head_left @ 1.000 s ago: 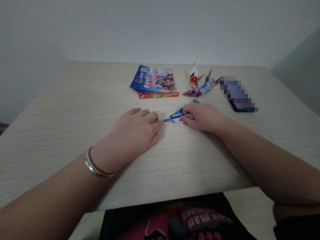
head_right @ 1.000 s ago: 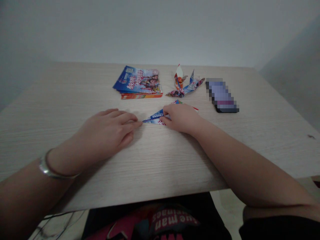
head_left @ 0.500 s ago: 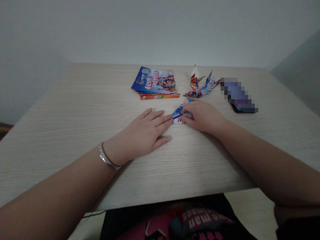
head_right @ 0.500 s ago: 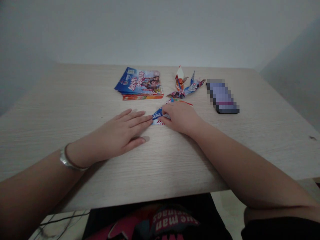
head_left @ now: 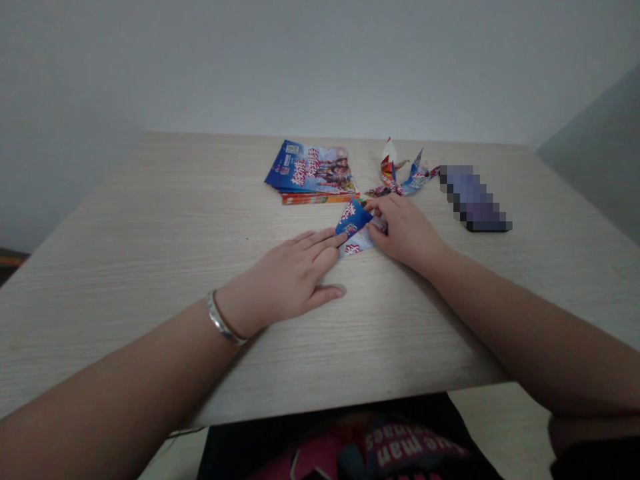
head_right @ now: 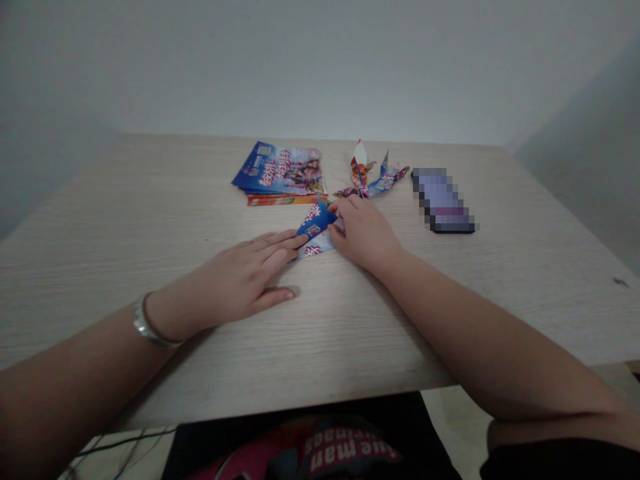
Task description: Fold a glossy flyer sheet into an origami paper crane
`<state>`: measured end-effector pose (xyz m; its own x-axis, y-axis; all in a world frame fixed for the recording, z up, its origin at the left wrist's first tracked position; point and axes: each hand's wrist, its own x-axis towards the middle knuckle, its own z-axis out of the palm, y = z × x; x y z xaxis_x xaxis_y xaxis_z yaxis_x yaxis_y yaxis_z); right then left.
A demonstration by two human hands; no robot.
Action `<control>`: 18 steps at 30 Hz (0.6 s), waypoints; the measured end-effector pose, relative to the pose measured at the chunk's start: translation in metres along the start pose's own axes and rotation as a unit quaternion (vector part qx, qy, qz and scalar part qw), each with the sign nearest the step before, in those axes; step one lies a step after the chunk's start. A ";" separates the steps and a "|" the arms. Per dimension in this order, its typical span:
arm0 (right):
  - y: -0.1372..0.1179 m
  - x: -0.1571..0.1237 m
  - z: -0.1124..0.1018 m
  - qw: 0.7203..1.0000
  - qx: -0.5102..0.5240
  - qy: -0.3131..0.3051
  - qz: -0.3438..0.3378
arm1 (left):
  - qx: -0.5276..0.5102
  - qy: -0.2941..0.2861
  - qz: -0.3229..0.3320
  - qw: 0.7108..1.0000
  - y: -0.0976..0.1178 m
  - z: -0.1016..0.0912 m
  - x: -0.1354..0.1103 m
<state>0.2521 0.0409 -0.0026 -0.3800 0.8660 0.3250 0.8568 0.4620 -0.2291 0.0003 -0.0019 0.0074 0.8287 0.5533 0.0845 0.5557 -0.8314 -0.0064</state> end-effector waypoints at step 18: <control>0.003 0.001 -0.001 0.999 -0.021 -0.035 0.006 | -0.006 -0.025 0.012 1.000 0.002 0.004 -0.002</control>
<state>0.2549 0.0431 -0.0016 -0.3922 0.8829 0.2582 0.8742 0.4450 -0.1940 0.0001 -0.0048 0.0030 0.8441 0.5350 0.0349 0.5352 -0.8447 0.0041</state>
